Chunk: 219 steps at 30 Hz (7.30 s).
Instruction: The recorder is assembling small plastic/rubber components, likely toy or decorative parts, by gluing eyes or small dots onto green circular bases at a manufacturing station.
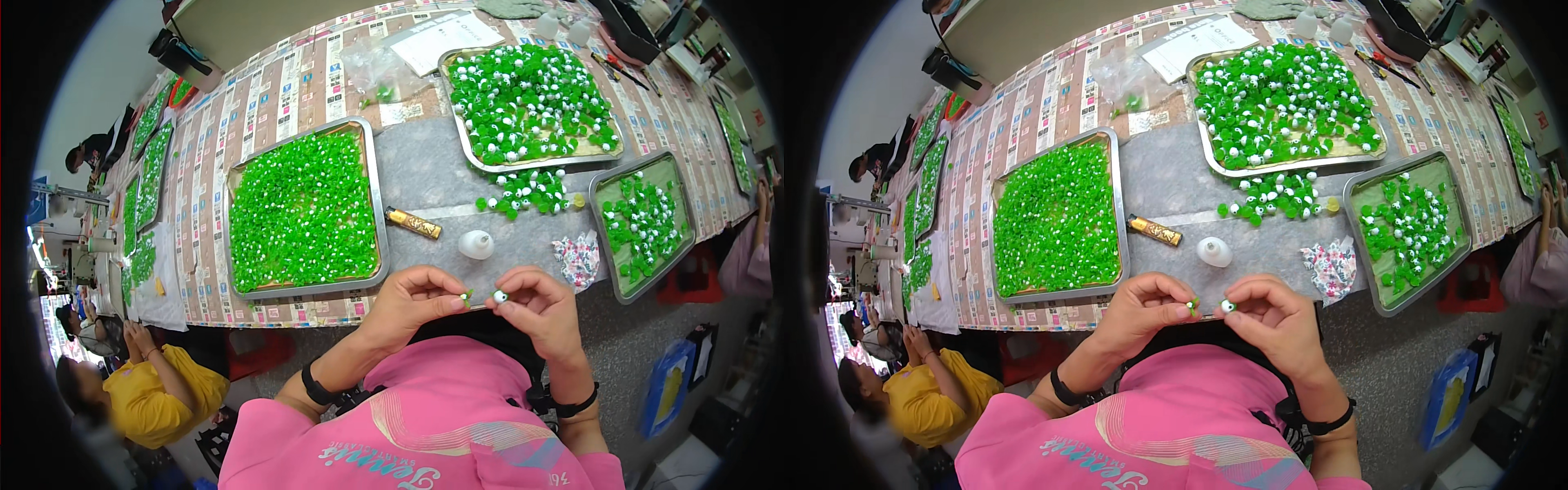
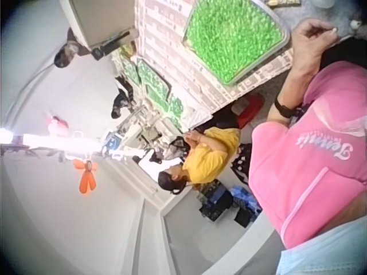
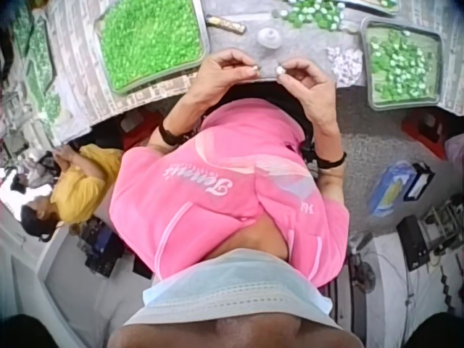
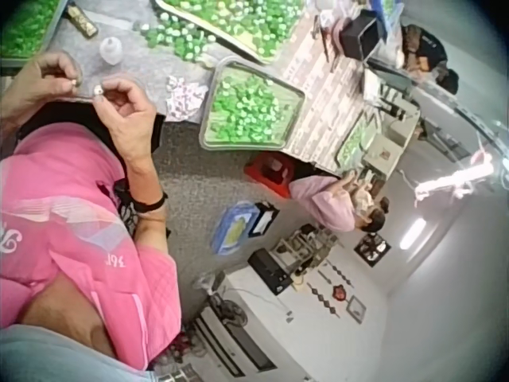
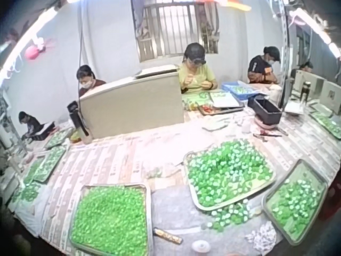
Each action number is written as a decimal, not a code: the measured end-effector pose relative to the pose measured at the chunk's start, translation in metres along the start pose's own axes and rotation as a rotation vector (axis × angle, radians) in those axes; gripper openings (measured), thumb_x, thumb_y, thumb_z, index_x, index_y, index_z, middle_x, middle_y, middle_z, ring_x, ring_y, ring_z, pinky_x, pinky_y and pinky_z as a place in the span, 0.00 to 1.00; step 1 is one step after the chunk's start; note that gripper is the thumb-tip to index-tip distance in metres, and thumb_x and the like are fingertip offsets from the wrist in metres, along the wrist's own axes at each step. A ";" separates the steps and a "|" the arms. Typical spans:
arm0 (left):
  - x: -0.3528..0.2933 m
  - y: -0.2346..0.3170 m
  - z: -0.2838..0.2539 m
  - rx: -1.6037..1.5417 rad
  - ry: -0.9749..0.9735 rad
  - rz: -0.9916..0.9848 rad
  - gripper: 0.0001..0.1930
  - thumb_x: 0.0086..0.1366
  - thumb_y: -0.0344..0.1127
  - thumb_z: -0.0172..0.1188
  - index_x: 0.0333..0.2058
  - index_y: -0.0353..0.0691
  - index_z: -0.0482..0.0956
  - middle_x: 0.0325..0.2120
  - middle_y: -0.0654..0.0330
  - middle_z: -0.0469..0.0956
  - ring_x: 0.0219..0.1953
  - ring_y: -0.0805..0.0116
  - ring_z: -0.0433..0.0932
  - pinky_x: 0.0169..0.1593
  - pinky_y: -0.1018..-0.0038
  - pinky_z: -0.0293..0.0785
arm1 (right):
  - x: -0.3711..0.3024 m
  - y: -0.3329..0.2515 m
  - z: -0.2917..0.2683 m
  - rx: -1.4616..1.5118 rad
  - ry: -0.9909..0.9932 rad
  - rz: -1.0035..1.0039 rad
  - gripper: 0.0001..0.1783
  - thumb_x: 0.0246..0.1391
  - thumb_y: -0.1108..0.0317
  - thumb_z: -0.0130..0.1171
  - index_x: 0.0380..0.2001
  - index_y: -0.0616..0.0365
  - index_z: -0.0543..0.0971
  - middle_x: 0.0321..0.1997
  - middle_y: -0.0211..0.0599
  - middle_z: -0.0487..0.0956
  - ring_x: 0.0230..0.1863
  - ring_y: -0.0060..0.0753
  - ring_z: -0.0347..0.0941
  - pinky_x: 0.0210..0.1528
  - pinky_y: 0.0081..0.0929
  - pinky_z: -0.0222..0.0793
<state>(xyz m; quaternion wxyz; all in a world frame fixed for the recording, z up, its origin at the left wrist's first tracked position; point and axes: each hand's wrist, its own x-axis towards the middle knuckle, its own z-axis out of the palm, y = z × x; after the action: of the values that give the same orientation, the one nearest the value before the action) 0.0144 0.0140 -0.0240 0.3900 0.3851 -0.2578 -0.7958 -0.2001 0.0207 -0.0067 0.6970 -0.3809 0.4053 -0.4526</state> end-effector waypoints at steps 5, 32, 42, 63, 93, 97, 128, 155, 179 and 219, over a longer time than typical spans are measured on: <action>0.000 -0.002 0.003 0.029 -0.038 0.032 0.07 0.55 0.18 0.60 0.33 0.33 0.76 0.34 0.54 0.77 0.38 0.67 0.78 0.45 0.74 0.75 | -0.002 0.004 0.009 -0.016 -0.018 0.008 0.11 0.47 0.85 0.58 0.37 0.70 0.74 0.40 0.38 0.74 0.43 0.29 0.76 0.46 0.22 0.73; -0.003 0.004 0.006 0.351 -0.048 0.209 0.07 0.50 0.17 0.64 0.28 0.33 0.81 0.29 0.56 0.78 0.33 0.71 0.77 0.38 0.79 0.75 | -0.006 0.010 0.011 -0.209 0.018 -0.080 0.09 0.44 0.85 0.62 0.32 0.66 0.80 0.35 0.42 0.79 0.38 0.28 0.77 0.41 0.20 0.75; -0.002 0.003 0.004 0.356 -0.098 0.230 0.04 0.52 0.18 0.63 0.27 0.32 0.80 0.29 0.58 0.77 0.32 0.73 0.78 0.37 0.81 0.75 | -0.007 0.014 0.010 -0.203 0.027 -0.098 0.08 0.43 0.85 0.63 0.29 0.65 0.81 0.33 0.42 0.80 0.36 0.27 0.77 0.39 0.19 0.74; 0.001 0.015 0.013 0.144 -0.150 -0.121 0.06 0.57 0.27 0.63 0.33 0.34 0.77 0.29 0.60 0.78 0.33 0.76 0.77 0.39 0.81 0.75 | -0.003 0.006 0.001 -0.498 -0.075 -0.458 0.11 0.38 0.83 0.64 0.29 0.61 0.82 0.35 0.40 0.82 0.35 0.33 0.78 0.36 0.24 0.72; 0.000 0.001 0.020 0.426 -0.162 0.212 0.15 0.57 0.23 0.60 0.45 0.35 0.75 0.35 0.62 0.75 0.36 0.76 0.76 0.41 0.80 0.74 | 0.001 0.012 -0.004 -0.060 -0.073 -0.047 0.10 0.45 0.82 0.62 0.34 0.65 0.79 0.37 0.39 0.79 0.39 0.26 0.76 0.43 0.21 0.73; -0.002 0.006 0.024 0.662 -0.129 0.348 0.17 0.56 0.23 0.62 0.46 0.37 0.77 0.35 0.61 0.74 0.36 0.75 0.76 0.39 0.80 0.75 | 0.004 0.014 -0.003 -0.071 -0.053 -0.105 0.08 0.45 0.81 0.63 0.32 0.66 0.78 0.39 0.39 0.78 0.41 0.26 0.75 0.44 0.22 0.73; -0.002 -0.006 0.014 0.158 -0.185 0.134 0.10 0.58 0.21 0.58 0.40 0.33 0.76 0.37 0.56 0.77 0.40 0.70 0.77 0.46 0.74 0.74 | -0.002 0.017 0.002 0.001 -0.052 -0.052 0.09 0.47 0.78 0.63 0.34 0.66 0.79 0.38 0.38 0.75 0.37 0.26 0.75 0.41 0.20 0.73; 0.008 -0.010 0.014 0.001 -0.310 0.131 0.07 0.60 0.22 0.58 0.34 0.39 0.70 0.37 0.54 0.75 0.40 0.67 0.76 0.45 0.73 0.73 | -0.011 -0.009 0.015 -0.649 0.047 -0.406 0.15 0.37 0.76 0.69 0.33 0.57 0.81 0.35 0.35 0.76 0.35 0.28 0.75 0.37 0.21 0.71; 0.004 -0.005 0.022 0.421 -0.119 0.286 0.13 0.53 0.24 0.65 0.40 0.38 0.80 0.31 0.64 0.71 0.31 0.79 0.72 0.34 0.84 0.71 | -0.009 0.015 0.003 -0.136 -0.055 -0.001 0.14 0.53 0.75 0.57 0.44 0.65 0.77 0.43 0.38 0.74 0.38 0.21 0.73 0.38 0.16 0.70; -0.006 0.030 -0.005 1.015 0.287 0.755 0.13 0.52 0.27 0.65 0.39 0.39 0.80 0.24 0.59 0.74 0.26 0.69 0.73 0.32 0.76 0.69 | 0.003 -0.006 -0.102 -0.491 0.794 -0.346 0.17 0.58 0.69 0.54 0.49 0.63 0.73 0.29 0.28 0.74 0.24 0.14 0.66 0.28 0.14 0.65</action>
<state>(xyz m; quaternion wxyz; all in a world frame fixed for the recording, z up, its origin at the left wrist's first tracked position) 0.0331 0.0016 -0.0031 0.4430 0.5069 -0.6648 -0.3238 -0.2945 -0.0005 -0.0405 0.2932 -0.3936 0.6650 -0.5629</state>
